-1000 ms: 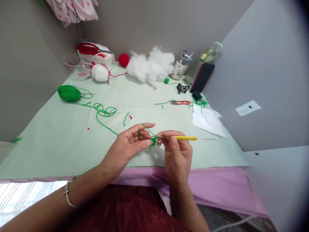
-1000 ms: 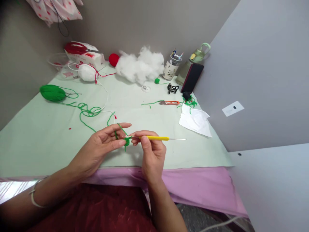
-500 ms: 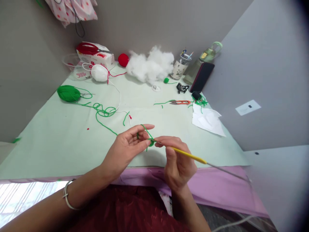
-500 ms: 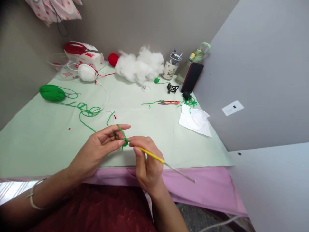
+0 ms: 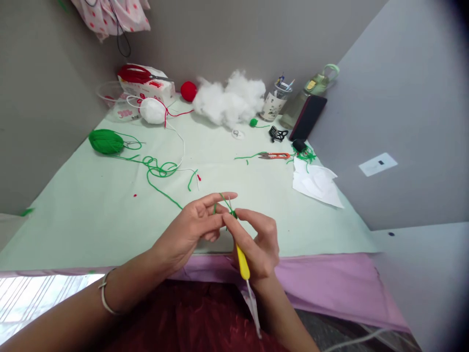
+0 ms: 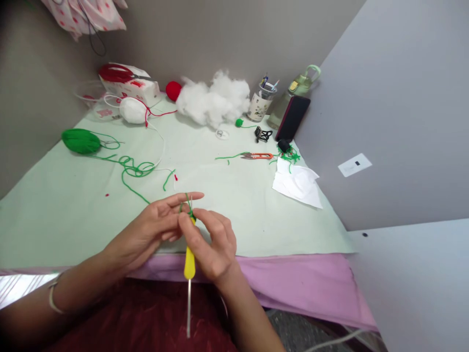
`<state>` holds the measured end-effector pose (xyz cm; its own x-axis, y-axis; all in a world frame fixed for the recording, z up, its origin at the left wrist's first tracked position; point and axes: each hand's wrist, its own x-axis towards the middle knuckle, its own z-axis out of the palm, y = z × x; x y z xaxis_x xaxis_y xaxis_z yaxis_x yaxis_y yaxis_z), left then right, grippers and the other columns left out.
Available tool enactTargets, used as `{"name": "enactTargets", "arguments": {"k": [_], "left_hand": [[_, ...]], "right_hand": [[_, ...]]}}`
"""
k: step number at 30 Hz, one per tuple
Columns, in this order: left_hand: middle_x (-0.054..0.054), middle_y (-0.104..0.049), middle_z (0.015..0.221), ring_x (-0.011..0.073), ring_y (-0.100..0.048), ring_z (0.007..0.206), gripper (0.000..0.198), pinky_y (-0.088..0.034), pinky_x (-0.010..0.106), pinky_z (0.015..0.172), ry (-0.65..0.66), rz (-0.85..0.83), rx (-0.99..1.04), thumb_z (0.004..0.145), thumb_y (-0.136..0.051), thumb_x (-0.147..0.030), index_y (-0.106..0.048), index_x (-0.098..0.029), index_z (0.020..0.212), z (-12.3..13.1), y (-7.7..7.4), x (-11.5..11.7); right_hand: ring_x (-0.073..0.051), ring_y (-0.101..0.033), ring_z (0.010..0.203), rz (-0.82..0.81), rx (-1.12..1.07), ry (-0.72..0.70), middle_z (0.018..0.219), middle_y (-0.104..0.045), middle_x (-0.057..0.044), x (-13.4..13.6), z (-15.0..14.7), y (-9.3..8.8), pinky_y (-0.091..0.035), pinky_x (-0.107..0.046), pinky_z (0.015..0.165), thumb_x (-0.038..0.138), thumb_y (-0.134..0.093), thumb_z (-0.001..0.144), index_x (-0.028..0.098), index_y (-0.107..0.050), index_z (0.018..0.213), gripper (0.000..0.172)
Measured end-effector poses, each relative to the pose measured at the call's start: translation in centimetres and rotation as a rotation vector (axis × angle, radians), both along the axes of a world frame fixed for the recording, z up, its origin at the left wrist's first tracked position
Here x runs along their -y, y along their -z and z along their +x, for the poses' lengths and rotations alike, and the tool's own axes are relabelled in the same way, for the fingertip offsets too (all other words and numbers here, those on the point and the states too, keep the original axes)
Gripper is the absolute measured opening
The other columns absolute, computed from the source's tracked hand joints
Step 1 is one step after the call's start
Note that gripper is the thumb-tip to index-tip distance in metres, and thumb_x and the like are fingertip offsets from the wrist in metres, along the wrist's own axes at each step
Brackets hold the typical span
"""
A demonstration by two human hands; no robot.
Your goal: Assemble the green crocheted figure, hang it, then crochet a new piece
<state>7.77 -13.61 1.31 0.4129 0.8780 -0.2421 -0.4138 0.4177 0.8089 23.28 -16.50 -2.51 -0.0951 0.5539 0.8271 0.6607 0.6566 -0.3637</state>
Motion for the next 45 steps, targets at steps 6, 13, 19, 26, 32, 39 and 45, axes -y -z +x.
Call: {"name": "enactTargets", "arguments": {"k": [6, 13, 19, 26, 32, 39, 45], "left_hand": [[-0.003, -0.055, 0.080, 0.0000, -0.021, 0.048, 0.037, -0.022, 0.016, 0.043, -0.002, -0.068, 0.092, 0.082, -0.080, -0.020, -0.074, -0.019, 0.119, -0.2, -0.2, -0.4], [-0.002, -0.060, 0.082, 0.0047, -0.041, 0.056, 0.036, -0.035, 0.018, 0.048, -0.079, 0.068, -0.049, 0.080, -0.083, -0.026, -0.077, -0.023, 0.116, 0.4, 0.0, 0.0], [-0.004, -0.055, 0.076, 0.0018, -0.033, 0.050, 0.038, -0.034, 0.017, 0.047, -0.012, -0.037, 0.064, 0.082, -0.082, -0.026, -0.076, -0.021, 0.119, 0.4, 0.1, -0.3], [-0.002, -0.057, 0.080, 0.0040, -0.035, 0.054, 0.026, -0.033, 0.017, 0.048, -0.066, 0.036, -0.008, 0.083, -0.079, -0.023, -0.079, -0.020, 0.108, -0.1, -0.4, -0.6], [-0.003, -0.063, 0.073, 0.0082, -0.043, 0.055, 0.013, -0.038, 0.022, 0.052, -0.105, 0.195, -0.137, 0.083, -0.080, -0.029, -0.076, -0.020, 0.091, 0.0, -0.9, -0.4], [-0.006, -0.057, 0.069, 0.0043, -0.040, 0.051, 0.016, -0.035, 0.020, 0.051, -0.167, 0.216, -0.061, 0.082, -0.082, -0.031, -0.072, -0.017, 0.081, -1.7, -2.3, -3.0], [-0.005, -0.058, 0.070, 0.0057, -0.048, 0.055, 0.013, -0.044, 0.020, 0.059, -0.126, 0.188, -0.003, 0.084, -0.080, -0.028, -0.072, -0.018, 0.086, -2.9, -3.0, -4.9]], "right_hand": [[-0.017, -0.065, 0.072, -0.332, -0.605, -0.175, 0.085, -0.069, -0.003, -0.4, -0.1, -1.7, -0.055, -0.034, 0.066, 0.016, -0.052, 0.100, 0.025, -0.073, 0.102, 0.022], [-0.015, -0.064, 0.074, -0.383, -0.622, -0.206, 0.087, -0.069, -0.002, -0.7, -1.0, -1.7, -0.055, -0.032, 0.067, 0.014, -0.056, 0.099, 0.025, -0.074, 0.101, 0.021], [-0.020, -0.069, 0.092, -0.078, -0.204, -0.030, 0.104, -0.071, -0.007, -0.1, -0.6, -0.8, -0.057, -0.034, 0.074, 0.005, -0.064, 0.092, 0.028, -0.075, 0.116, 0.035], [-0.013, -0.062, 0.065, -0.498, -0.822, -0.231, 0.081, -0.065, -0.002, -1.1, -0.2, -2.0, -0.053, -0.030, 0.062, 0.025, -0.057, 0.100, 0.021, -0.073, 0.094, 0.018], [-0.012, -0.062, 0.068, -0.564, -0.767, -0.294, 0.084, -0.065, -0.001, -2.0, -0.7, -3.0, -0.054, -0.029, 0.067, 0.027, -0.062, 0.097, 0.021, -0.075, 0.094, 0.014], [-0.014, -0.066, 0.072, -0.717, -0.352, -0.420, 0.084, -0.069, -0.001, -4.7, -0.4, -5.8, -0.055, -0.027, 0.069, 0.028, -0.073, 0.088, 0.020, -0.072, 0.096, 0.011], [-0.014, -0.061, 0.072, -0.866, -0.272, -0.436, 0.077, -0.064, 0.000, -7.1, -0.4, -7.4, -0.049, -0.026, 0.065, 0.033, -0.062, 0.095, 0.019, -0.068, 0.084, 0.018]]}}
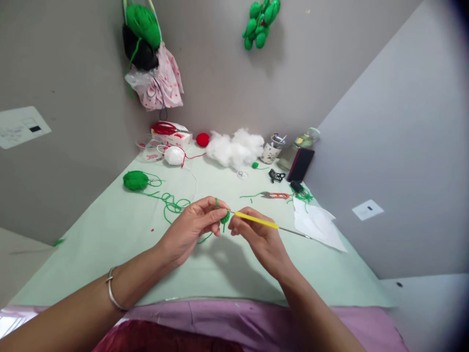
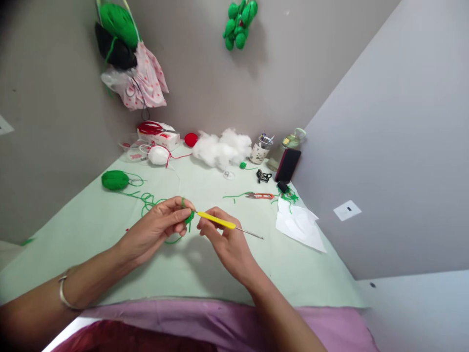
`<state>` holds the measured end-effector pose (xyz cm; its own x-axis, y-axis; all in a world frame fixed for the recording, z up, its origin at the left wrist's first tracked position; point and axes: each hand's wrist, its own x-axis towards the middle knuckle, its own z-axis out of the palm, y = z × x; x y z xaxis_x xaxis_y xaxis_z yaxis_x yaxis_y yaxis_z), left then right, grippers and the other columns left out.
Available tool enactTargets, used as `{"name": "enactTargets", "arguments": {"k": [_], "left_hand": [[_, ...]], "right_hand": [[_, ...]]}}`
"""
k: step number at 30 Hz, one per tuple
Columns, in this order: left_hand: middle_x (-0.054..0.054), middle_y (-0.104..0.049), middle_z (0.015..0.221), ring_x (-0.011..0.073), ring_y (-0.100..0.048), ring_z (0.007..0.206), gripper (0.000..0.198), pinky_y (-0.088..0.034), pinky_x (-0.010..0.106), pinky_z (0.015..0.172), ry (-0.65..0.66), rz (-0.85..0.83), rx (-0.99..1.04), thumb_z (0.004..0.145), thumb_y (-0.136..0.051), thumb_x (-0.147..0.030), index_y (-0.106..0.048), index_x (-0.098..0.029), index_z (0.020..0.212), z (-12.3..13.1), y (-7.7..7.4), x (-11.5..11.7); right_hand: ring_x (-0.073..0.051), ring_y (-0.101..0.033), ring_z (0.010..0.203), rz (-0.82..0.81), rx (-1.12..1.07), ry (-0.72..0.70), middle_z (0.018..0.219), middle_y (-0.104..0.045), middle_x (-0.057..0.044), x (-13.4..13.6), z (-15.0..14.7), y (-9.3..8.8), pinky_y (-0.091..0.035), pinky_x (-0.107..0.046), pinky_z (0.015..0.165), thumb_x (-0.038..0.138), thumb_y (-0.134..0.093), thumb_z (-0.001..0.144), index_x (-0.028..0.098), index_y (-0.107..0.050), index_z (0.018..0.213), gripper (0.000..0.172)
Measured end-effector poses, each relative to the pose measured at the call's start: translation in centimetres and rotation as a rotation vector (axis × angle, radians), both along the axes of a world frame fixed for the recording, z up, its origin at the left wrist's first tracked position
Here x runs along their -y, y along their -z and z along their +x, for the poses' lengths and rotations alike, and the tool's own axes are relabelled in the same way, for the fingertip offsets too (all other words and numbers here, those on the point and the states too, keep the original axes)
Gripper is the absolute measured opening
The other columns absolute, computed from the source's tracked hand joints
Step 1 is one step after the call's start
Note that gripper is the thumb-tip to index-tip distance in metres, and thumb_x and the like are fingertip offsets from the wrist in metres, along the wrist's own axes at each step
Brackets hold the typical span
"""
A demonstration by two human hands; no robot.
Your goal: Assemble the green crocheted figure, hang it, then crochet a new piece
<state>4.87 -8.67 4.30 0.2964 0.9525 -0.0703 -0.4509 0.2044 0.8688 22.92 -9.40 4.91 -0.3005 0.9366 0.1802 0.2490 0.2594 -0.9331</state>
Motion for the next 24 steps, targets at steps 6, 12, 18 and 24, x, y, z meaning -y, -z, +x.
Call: {"name": "enactTargets", "arguments": {"k": [6, 12, 18, 24], "left_hand": [[-0.004, -0.063, 0.074, 0.0060, -0.053, 0.060, 0.013, -0.047, 0.018, 0.064, 0.050, 0.033, 0.030, 0.087, -0.078, -0.027, -0.070, -0.017, 0.086, -0.6, 0.5, -1.7], [0.001, -0.064, 0.085, 0.0134, -0.065, 0.081, 0.019, -0.054, 0.026, 0.082, 0.195, 0.002, 0.095, 0.092, -0.073, -0.034, -0.066, -0.017, 0.088, -1.4, 1.4, -3.8], [0.001, -0.063, 0.086, 0.0123, -0.062, 0.082, 0.014, -0.053, 0.023, 0.081, 0.279, -0.051, 0.132, 0.093, -0.072, -0.029, -0.066, -0.016, 0.089, -1.6, 2.6, -5.3], [0.001, -0.060, 0.090, 0.0117, -0.059, 0.089, 0.011, -0.049, 0.021, 0.087, 0.280, -0.110, 0.198, 0.098, -0.064, -0.025, -0.067, -0.017, 0.091, -1.9, 3.5, -5.6]], "right_hand": [[-0.014, -0.060, 0.073, -0.070, 0.033, -0.103, 0.078, -0.068, 0.000, -2.0, -0.8, -0.1, -0.048, -0.028, 0.071, 0.033, -0.065, 0.093, 0.020, -0.070, 0.082, 0.018], [-0.013, -0.053, 0.066, -0.284, -0.164, -0.104, 0.067, -0.062, 0.001, -5.0, -0.3, 1.2, -0.041, -0.026, 0.065, 0.036, -0.070, 0.087, 0.018, -0.071, 0.077, 0.021], [-0.009, -0.045, 0.062, -0.460, -0.449, -0.068, 0.076, -0.061, 0.000, -6.2, -0.7, 2.6, -0.035, -0.023, 0.057, 0.032, -0.075, 0.083, 0.017, -0.064, 0.069, 0.023], [-0.001, -0.032, 0.044, -0.570, -0.713, -0.172, 0.090, -0.067, 0.001, -6.2, -1.5, 3.7, -0.017, -0.022, 0.045, 0.034, -0.070, 0.091, 0.018, -0.059, 0.078, 0.023]]}}
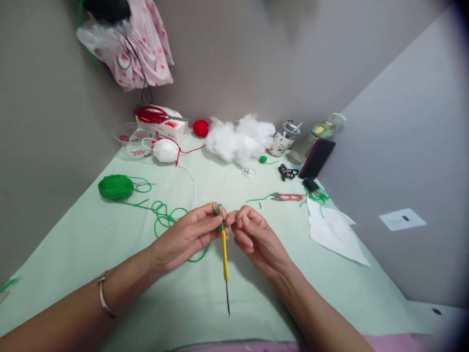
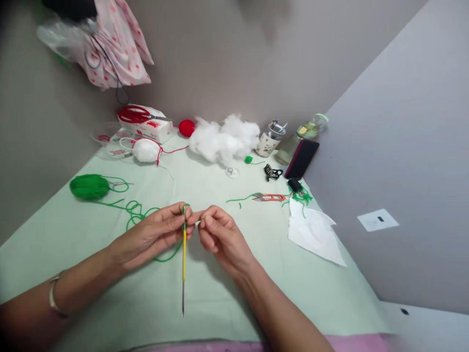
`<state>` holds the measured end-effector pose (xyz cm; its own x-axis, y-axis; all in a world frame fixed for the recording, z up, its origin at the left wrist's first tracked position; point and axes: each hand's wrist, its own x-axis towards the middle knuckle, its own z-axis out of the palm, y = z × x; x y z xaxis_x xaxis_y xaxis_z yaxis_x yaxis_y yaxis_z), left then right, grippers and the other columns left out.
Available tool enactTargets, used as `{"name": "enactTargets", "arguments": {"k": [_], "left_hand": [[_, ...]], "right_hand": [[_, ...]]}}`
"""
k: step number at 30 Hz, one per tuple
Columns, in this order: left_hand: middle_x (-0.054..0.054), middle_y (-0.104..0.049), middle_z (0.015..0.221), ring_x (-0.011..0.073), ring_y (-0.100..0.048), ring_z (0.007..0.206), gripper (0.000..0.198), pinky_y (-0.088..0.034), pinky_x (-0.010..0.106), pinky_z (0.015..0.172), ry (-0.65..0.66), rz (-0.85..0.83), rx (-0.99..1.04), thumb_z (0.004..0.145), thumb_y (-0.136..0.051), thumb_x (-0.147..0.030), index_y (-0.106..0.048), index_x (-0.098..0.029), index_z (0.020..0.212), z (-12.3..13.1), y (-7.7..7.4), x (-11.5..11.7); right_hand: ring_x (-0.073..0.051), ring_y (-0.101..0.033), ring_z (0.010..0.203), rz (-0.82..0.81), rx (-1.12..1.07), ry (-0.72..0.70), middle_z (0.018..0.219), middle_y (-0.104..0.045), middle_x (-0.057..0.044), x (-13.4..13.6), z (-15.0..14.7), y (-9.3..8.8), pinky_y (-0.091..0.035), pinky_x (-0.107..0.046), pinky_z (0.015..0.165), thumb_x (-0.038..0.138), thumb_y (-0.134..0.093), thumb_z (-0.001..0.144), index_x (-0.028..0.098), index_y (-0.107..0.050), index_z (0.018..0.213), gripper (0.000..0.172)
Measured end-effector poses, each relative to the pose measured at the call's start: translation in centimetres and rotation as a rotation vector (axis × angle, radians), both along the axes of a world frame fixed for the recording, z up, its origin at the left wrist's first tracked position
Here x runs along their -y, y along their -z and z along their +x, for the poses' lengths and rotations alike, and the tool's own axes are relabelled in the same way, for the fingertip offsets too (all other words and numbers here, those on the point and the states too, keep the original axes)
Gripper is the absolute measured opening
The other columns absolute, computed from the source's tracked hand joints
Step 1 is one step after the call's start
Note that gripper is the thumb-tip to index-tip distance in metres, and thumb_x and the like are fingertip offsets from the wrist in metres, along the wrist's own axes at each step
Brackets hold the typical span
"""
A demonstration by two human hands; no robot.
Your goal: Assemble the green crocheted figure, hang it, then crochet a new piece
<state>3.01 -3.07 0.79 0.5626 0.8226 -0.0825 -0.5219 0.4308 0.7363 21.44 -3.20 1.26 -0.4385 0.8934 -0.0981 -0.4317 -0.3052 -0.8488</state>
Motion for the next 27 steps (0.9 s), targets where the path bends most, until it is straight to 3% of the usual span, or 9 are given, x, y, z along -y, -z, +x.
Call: {"name": "enactTargets", "arguments": {"k": [4, 10, 17, 22, 27], "left_hand": [[0.001, -0.059, 0.086, 0.0129, -0.057, 0.088, 0.013, -0.046, 0.023, 0.089, 0.038, -0.046, -0.040, 0.099, -0.062, -0.026, -0.064, -0.018, 0.089, -0.3, 0.5, 0.1], [-0.001, -0.056, 0.081, 0.0115, -0.052, 0.080, 0.021, -0.041, 0.021, 0.075, 0.129, -0.126, -0.120, 0.092, -0.071, -0.033, -0.059, -0.017, 0.085, -0.7, 1.4, 0.4], [-0.002, -0.062, 0.084, 0.0126, -0.058, 0.084, 0.017, -0.042, 0.026, 0.085, 0.089, -0.147, -0.115, 0.094, -0.068, -0.031, -0.056, -0.020, 0.092, 0.2, 1.8, 0.3], [-0.002, -0.062, 0.084, 0.0145, -0.060, 0.087, 0.013, -0.043, 0.029, 0.084, 0.005, -0.136, -0.264, 0.097, -0.061, -0.033, -0.056, -0.022, 0.094, 0.3, 1.7, -0.2], [-0.003, -0.058, 0.077, 0.0146, -0.055, 0.075, 0.009, -0.040, 0.027, 0.069, -0.004, 0.034, -0.533, 0.087, -0.059, -0.019, -0.051, -0.022, 0.086, 0.5, 2.8, 0.1]], "right_hand": [[-0.003, -0.040, 0.045, 0.078, 0.079, -0.118, 0.080, -0.064, 0.002, 0.0, -0.2, 0.0, -0.024, -0.024, 0.048, 0.035, -0.062, 0.098, 0.019, -0.057, 0.081, 0.024], [-0.008, -0.037, 0.059, 0.061, 0.283, -0.198, 0.071, -0.051, 0.003, 0.2, 1.0, -0.3, -0.027, -0.025, 0.054, 0.035, -0.063, 0.098, 0.017, -0.055, 0.076, 0.029], [-0.006, -0.043, 0.053, -0.083, 0.085, -0.131, 0.073, -0.062, 0.001, -0.3, 0.9, 0.8, -0.032, -0.025, 0.055, 0.030, -0.060, 0.099, 0.017, -0.057, 0.079, 0.024], [-0.004, -0.041, 0.044, -0.190, -0.025, -0.118, 0.080, -0.067, 0.000, -0.7, 0.4, 1.3, -0.025, -0.023, 0.047, 0.031, -0.055, 0.101, 0.019, -0.056, 0.081, 0.024], [-0.006, -0.033, 0.046, -0.188, 0.160, -0.100, 0.059, -0.049, 0.007, -0.5, -0.3, 1.7, -0.024, -0.024, 0.049, 0.033, -0.057, 0.099, 0.019, -0.050, 0.074, 0.029]]}}
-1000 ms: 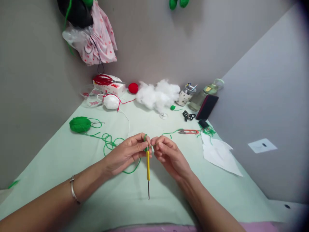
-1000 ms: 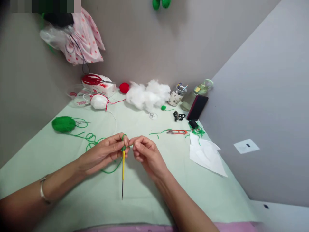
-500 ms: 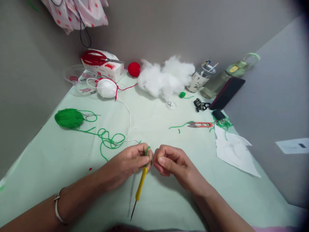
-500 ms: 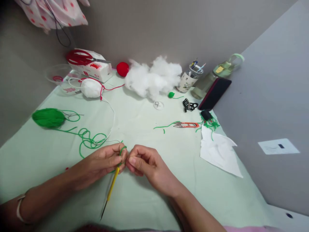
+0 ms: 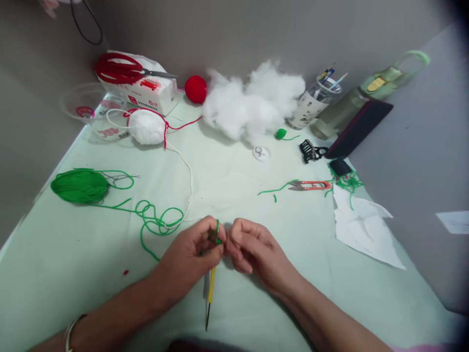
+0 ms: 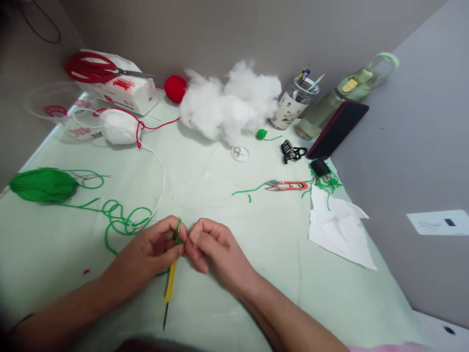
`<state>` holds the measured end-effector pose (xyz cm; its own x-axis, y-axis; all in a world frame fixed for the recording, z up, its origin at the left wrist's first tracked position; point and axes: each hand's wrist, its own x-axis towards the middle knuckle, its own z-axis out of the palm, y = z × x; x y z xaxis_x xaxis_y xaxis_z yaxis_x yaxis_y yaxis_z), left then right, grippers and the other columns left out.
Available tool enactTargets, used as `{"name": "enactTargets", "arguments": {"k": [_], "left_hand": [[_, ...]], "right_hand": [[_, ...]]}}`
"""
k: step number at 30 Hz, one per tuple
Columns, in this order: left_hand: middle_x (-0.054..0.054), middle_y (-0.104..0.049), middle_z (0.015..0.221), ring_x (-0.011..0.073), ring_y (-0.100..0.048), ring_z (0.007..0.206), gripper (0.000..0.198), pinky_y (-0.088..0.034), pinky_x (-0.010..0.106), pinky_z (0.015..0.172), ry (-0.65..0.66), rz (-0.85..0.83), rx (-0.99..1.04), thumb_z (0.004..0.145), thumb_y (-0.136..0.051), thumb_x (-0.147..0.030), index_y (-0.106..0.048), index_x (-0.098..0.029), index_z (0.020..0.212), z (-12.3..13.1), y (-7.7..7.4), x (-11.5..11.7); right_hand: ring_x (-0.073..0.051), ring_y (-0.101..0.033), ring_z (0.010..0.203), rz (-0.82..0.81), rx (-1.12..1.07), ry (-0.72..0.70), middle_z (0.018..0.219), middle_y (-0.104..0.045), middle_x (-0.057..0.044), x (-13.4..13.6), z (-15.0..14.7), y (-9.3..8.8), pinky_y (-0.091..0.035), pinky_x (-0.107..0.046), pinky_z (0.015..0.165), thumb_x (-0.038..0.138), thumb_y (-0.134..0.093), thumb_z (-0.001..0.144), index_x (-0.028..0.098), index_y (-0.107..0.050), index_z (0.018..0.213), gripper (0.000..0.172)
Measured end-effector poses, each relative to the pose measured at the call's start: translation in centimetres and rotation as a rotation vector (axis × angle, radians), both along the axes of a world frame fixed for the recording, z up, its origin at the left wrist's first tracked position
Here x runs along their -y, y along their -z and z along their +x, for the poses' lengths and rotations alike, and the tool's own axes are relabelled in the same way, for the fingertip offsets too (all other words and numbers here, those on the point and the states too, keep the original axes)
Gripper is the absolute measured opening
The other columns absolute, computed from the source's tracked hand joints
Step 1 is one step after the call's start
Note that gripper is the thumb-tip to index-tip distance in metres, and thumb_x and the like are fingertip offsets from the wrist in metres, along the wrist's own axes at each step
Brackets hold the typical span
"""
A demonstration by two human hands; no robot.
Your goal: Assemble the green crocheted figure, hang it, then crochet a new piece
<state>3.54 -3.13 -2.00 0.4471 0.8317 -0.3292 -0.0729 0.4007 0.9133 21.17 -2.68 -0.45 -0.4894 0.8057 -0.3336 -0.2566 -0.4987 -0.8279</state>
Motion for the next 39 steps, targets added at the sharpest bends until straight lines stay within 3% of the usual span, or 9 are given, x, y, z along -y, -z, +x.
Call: {"name": "enactTargets", "arguments": {"k": [5, 12, 15, 20, 24, 29, 32, 36, 39], "left_hand": [[-0.005, -0.043, 0.069, 0.0142, -0.043, 0.066, 0.017, -0.035, 0.027, 0.061, -0.016, 0.194, -0.297, 0.075, -0.055, -0.014, -0.042, -0.023, 0.072, 0.6, 0.2, 0.5], [-0.004, -0.047, 0.068, 0.0141, -0.043, 0.065, 0.016, -0.034, 0.027, 0.059, 0.006, 0.261, -0.331, 0.075, -0.056, -0.011, -0.046, -0.023, 0.071, 0.3, 0.3, 0.5], [-0.004, -0.050, 0.070, 0.0144, -0.047, 0.067, 0.014, -0.037, 0.027, 0.062, 0.014, 0.161, -0.270, 0.076, -0.059, -0.011, -0.050, -0.022, 0.073, 0.0, 0.4, 0.2], [-0.001, -0.063, 0.084, 0.0169, -0.062, 0.083, 0.014, -0.047, 0.029, 0.075, -0.058, -0.097, 0.038, 0.089, -0.068, -0.032, -0.060, -0.021, 0.091, -0.6, 0.3, -1.0], [0.001, -0.070, 0.095, 0.0159, -0.067, 0.090, 0.015, -0.049, 0.028, 0.085, -0.119, -0.100, 0.104, 0.093, -0.068, -0.032, -0.062, -0.021, 0.101, -0.8, 0.0, -1.3], [0.000, -0.073, 0.094, 0.0182, -0.072, 0.088, 0.028, -0.051, 0.033, 0.090, -0.158, -0.138, 0.160, 0.091, -0.071, -0.031, -0.058, -0.024, 0.115, -0.6, -0.1, -0.8], [0.001, -0.073, 0.096, 0.0200, -0.074, 0.090, 0.036, -0.052, 0.034, 0.091, -0.163, -0.120, 0.171, 0.091, -0.071, -0.030, -0.059, -0.026, 0.125, -0.5, -0.1, -0.6], [0.003, -0.075, 0.100, 0.0219, -0.072, 0.098, 0.017, -0.052, 0.034, 0.094, -0.126, -0.096, 0.152, 0.094, -0.066, -0.031, -0.070, -0.022, 0.107, -0.7, -0.1, -0.6], [0.003, -0.074, 0.096, 0.0219, -0.070, 0.100, 0.012, -0.050, 0.035, 0.098, -0.150, -0.108, 0.139, 0.092, -0.067, -0.031, -0.070, -0.021, 0.099, -0.9, -0.3, -0.6]], "right_hand": [[-0.011, -0.033, 0.064, 0.213, 0.380, -0.104, 0.071, -0.040, 0.004, 0.7, 0.0, -0.4, -0.029, -0.026, 0.058, 0.044, -0.051, 0.102, 0.020, -0.046, 0.076, 0.036], [-0.011, -0.031, 0.061, 0.219, 0.466, -0.173, 0.069, -0.039, 0.005, 1.3, 0.5, -0.6, -0.026, -0.026, 0.054, 0.043, -0.047, 0.104, 0.021, -0.045, 0.079, 0.033], [-0.010, -0.030, 0.060, 0.111, 0.341, -0.113, 0.067, -0.039, 0.005, 0.6, 0.7, -0.5, -0.025, -0.025, 0.053, 0.043, -0.052, 0.101, 0.020, -0.048, 0.076, 0.035], [-0.006, -0.028, 0.048, -0.095, -0.033, 0.149, 0.070, -0.059, 0.003, -0.8, 0.5, -0.2, -0.027, -0.024, 0.049, 0.036, -0.060, 0.098, 0.019, -0.051, 0.074, 0.030], [-0.008, -0.042, 0.052, -0.004, 0.030, 0.197, 0.078, -0.068, -0.002, -0.9, 0.7, -0.2, -0.034, -0.025, 0.054, 0.036, -0.062, 0.097, 0.018, -0.058, 0.076, 0.029], [-0.012, -0.045, 0.055, 0.123, 0.158, 0.206, 0.062, -0.058, 0.003, -0.5, 1.4, -0.1, -0.037, -0.028, 0.060, 0.038, -0.060, 0.099, 0.021, -0.061, 0.078, 0.027], [-0.012, -0.047, 0.058, 0.222, 0.239, 0.209, 0.062, -0.057, 0.003, -0.3, 1.3, -0.2, -0.040, -0.029, 0.065, 0.039, -0.060, 0.099, 0.021, -0.065, 0.083, 0.024], [-0.011, -0.049, 0.059, 0.309, 0.307, 0.187, 0.076, -0.065, 0.000, 0.0, 0.7, -1.0, -0.043, -0.029, 0.066, 0.041, -0.060, 0.099, 0.019, -0.066, 0.084, 0.027], [-0.010, -0.050, 0.059, 0.343, 0.321, 0.177, 0.086, -0.071, -0.004, 0.1, 0.2, -1.5, -0.044, -0.028, 0.064, 0.041, -0.060, 0.098, 0.018, -0.066, 0.082, 0.028]]}}
